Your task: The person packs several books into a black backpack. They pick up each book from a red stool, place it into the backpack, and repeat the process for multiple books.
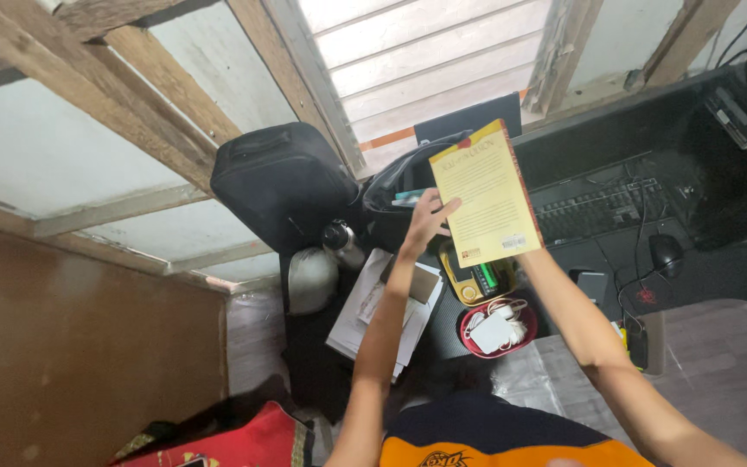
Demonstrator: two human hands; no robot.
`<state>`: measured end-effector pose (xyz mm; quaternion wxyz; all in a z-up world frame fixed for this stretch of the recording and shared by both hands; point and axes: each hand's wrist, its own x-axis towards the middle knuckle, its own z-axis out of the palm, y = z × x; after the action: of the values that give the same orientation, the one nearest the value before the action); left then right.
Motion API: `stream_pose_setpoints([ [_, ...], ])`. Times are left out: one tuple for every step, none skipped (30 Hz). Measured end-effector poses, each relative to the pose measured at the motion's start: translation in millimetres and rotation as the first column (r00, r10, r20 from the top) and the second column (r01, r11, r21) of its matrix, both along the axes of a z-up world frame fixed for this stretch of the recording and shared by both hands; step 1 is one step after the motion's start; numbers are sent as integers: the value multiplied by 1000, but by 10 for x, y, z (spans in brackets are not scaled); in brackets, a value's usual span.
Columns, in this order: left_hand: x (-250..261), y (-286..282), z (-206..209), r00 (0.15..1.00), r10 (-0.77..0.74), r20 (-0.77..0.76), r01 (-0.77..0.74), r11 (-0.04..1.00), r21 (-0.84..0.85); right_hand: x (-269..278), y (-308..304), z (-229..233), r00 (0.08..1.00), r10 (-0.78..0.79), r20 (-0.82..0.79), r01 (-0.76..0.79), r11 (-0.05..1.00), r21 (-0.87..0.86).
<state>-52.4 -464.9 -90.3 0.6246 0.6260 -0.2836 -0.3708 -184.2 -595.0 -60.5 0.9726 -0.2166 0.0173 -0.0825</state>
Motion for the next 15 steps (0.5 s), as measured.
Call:
stream_pose_setpoints([
  [28, -5, 13, 1000, -5, -3, 5, 1000, -20, 8, -61, 54, 999, -24, -23, 24, 999, -32],
  [93, -5, 46, 1000, -10, -5, 10, 999, -40, 27, -124, 116, 998, -52, -46, 49, 997, -58],
  [144, -1, 76, 1000, -17, -10, 16, 998, -58, 26, -198, 178, 993, -84, -80, 77, 993, -87],
  [185, -3, 105, 1000, -4, -6, 4, 997, -75, 19, -289, 240, 985, -126, -117, 112, 987, -115],
  [226, 1, 130, 1000, 12, -3, -12, 996, -91, -2, -362, 281, 969, -156, -193, 130, 981, -142],
  [261, 1, 147, 1000, 28, 0, -27, 994, -108, -18, -425, 303, 946, -188, -264, 148, 975, -164],
  [301, -18, 161, 999, 42, 10, -41, 995, -93, -39, -503, 317, 913, -201, -356, 147, 974, -173],
  [343, -40, 163, 998, 56, 20, -54, 995, -79, -27, -555, 308, 917, -215, -335, 89, 931, -354],
  [403, -62, 160, 997, 70, 31, -68, 996, -66, 10, -606, 295, 924, -223, -311, 29, 851, -524],
  [475, -57, 146, 989, 90, 116, -80, 993, -91, 44, -649, 283, 931, -225, -287, -29, 738, -674],
  [567, -39, 133, 973, 112, 201, -89, 989, -121, 70, -698, 291, 923, -260, -286, -11, 721, -692],
  [670, -13, 123, 949, 135, 283, -95, 984, -151, 88, -738, 314, 913, -294, -283, 6, 704, -710],
  [840, 71, 131, 905, 185, 382, -161, 982, -94, 99, -764, 344, 901, -329, -281, 24, 686, -727],
  [1051, 187, 162, 848, 225, 480, -232, 972, -45, 99, -796, 394, 903, -377, -207, 93, 641, -762],
  [1249, 257, 207, 838, 276, 470, -302, 953, -21, 95, -829, 458, 899, -418, -131, 160, 591, -791],
])
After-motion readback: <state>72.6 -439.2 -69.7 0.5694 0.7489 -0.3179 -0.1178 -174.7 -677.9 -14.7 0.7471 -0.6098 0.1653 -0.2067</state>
